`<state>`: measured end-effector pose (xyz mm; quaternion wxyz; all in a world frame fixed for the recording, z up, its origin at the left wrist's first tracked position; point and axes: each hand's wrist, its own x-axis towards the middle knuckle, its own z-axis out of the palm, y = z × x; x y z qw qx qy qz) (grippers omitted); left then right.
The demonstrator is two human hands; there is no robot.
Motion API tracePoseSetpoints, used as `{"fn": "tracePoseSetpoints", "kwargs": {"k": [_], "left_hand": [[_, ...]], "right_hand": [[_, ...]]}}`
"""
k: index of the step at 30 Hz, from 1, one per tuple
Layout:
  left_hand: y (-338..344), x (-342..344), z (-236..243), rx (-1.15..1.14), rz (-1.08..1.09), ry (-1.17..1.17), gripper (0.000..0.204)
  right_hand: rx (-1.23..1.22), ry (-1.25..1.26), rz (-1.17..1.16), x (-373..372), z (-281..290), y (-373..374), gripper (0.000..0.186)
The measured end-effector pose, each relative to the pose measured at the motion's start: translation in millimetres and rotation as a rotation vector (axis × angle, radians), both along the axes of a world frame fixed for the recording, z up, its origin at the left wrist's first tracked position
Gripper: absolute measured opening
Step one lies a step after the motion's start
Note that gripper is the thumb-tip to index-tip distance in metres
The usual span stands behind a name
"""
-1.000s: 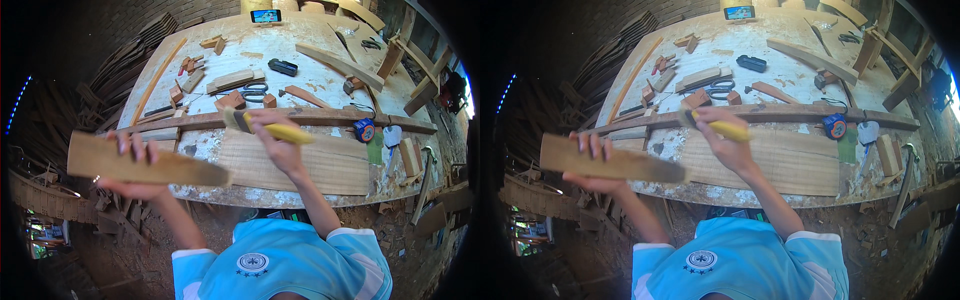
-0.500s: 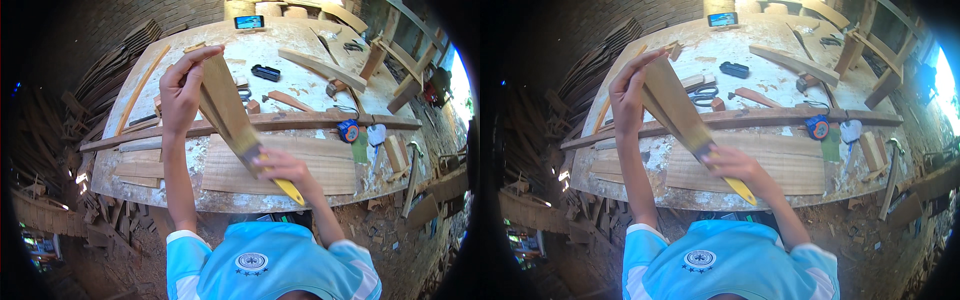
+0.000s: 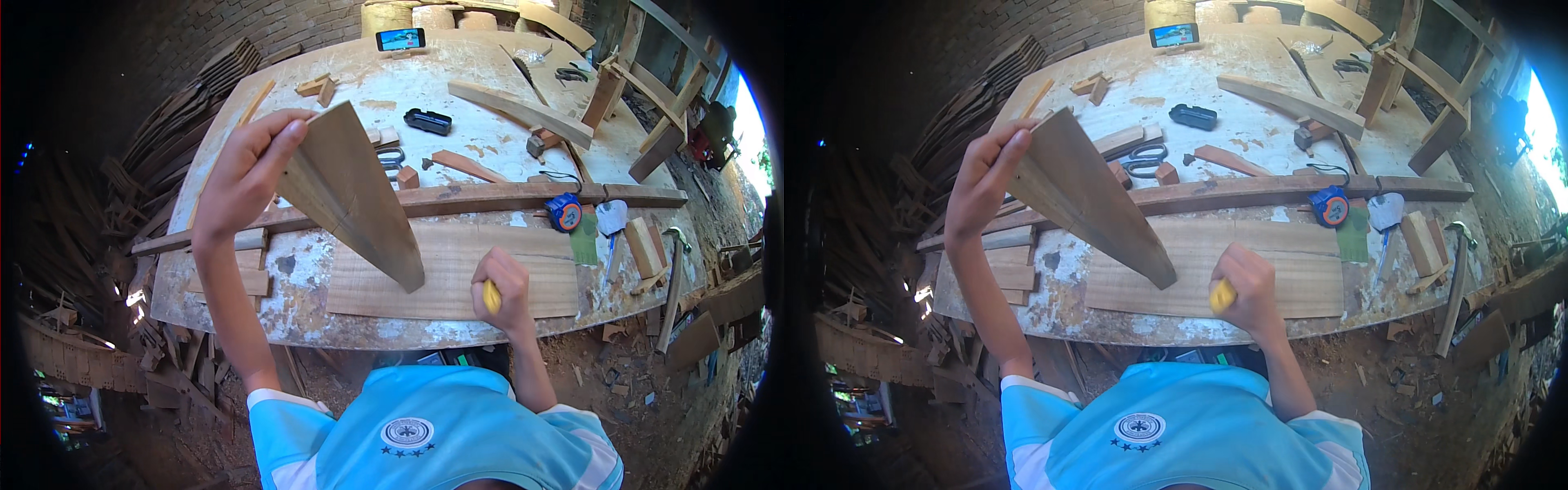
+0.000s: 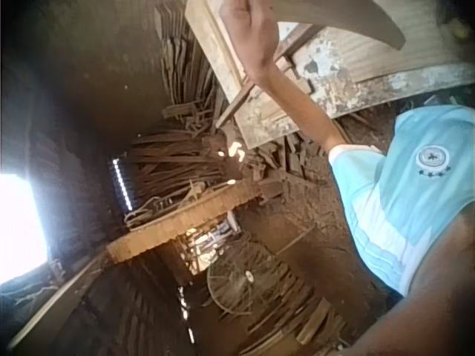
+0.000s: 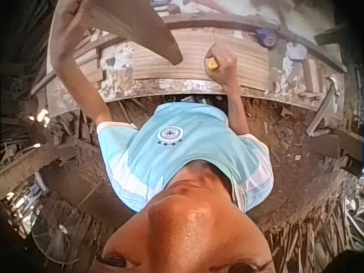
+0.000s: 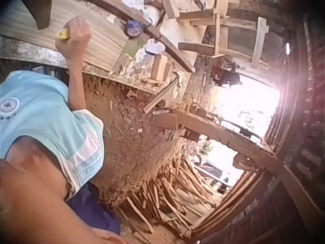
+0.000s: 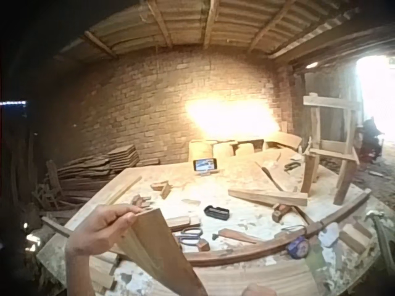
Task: The person brushes off wooden blocks with a hand brush, sands a wooden board using sandpaper, and draws a sketch on the board with a pen.
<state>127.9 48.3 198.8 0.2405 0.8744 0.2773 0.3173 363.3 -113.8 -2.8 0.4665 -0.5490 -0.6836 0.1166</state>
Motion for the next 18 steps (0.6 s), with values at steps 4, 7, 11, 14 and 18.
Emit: {"fn": "tracePoseSetpoints", "kwargs": {"k": [4, 7, 11, 14, 18], "left_hand": [[-8.4, 14.7, -8.6, 0.14, -0.09, -0.132, 0.025], [-15.2, 29.9, -5.2, 0.24, -0.107, -0.059, 0.021], [-9.2, 36.7, -10.5, 0.39, -0.108, -0.035, 0.017], [-6.1, 38.7, -10.8, 0.364, -0.097, -0.05, 0.015], [-1.4, 35.2, -10.4, 0.399, -0.128, -0.091, 0.014]], "right_hand": [[-0.01, 0.125, -0.044, -24.8, 20.3, 22.0, 0.024], [-0.038, 0.238, 0.104, -39.4, 27.0, 36.6, 0.022], [-0.118, 0.173, 0.136, -32.8, 29.8, 37.8, 0.019], [-0.098, 0.129, 0.082, -13.4, 32.9, 41.9, 0.019], [-0.035, 0.134, -0.025, -1.0, 38.1, 48.0, 0.017]]}}
